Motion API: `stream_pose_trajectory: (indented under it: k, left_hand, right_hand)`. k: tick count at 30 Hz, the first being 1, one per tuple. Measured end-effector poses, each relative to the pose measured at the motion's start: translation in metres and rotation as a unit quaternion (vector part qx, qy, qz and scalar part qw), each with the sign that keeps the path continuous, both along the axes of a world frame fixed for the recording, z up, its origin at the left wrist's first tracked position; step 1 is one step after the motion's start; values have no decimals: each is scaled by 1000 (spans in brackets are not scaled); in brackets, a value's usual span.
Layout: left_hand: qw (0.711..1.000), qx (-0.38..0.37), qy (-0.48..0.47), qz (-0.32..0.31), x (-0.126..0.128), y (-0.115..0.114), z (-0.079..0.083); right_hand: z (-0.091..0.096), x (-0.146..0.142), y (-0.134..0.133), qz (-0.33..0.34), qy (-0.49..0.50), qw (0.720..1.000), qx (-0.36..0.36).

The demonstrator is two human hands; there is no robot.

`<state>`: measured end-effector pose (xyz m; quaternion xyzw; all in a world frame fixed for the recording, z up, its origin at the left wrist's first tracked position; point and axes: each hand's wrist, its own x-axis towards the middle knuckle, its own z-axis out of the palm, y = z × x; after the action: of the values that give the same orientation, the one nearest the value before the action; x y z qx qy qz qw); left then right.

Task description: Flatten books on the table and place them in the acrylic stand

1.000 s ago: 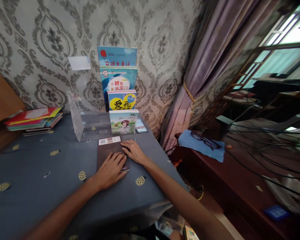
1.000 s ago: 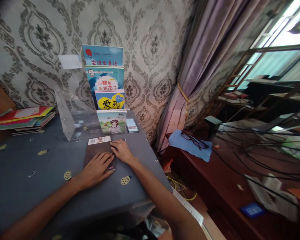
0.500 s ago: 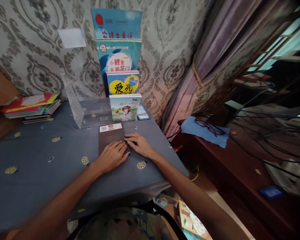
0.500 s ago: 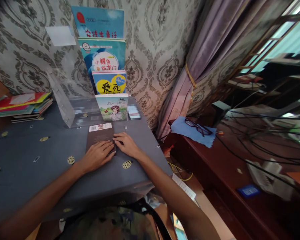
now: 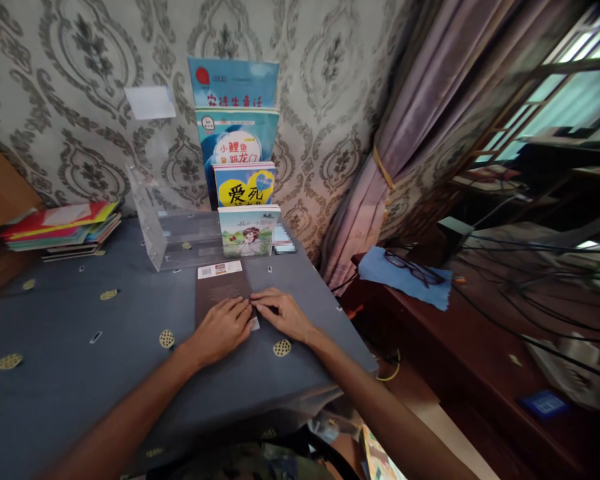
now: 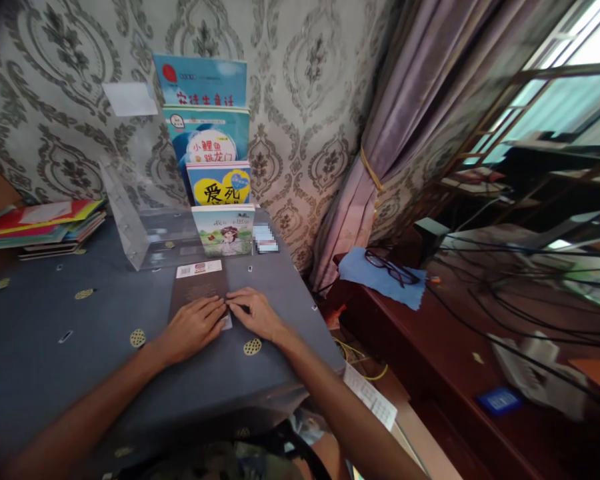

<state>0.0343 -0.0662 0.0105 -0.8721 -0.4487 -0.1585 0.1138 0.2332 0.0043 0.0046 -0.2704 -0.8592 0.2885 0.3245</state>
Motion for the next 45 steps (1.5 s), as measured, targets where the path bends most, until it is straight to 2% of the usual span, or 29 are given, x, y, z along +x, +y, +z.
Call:
stream_pose_trajectory:
  k: [17,31,45]
  left_hand:
    - [999,42,13,-4,1,0,-3]
    - [997,78,19,-14,-1,0,-5]
    - [998,67,17,-6,0,0,-7]
  right_hand:
    - [7,8,-17,27,77,996,-26]
    - [6,9,-21,41,109,993,-8]
    - [8,10,-23,45,111,993,-2]
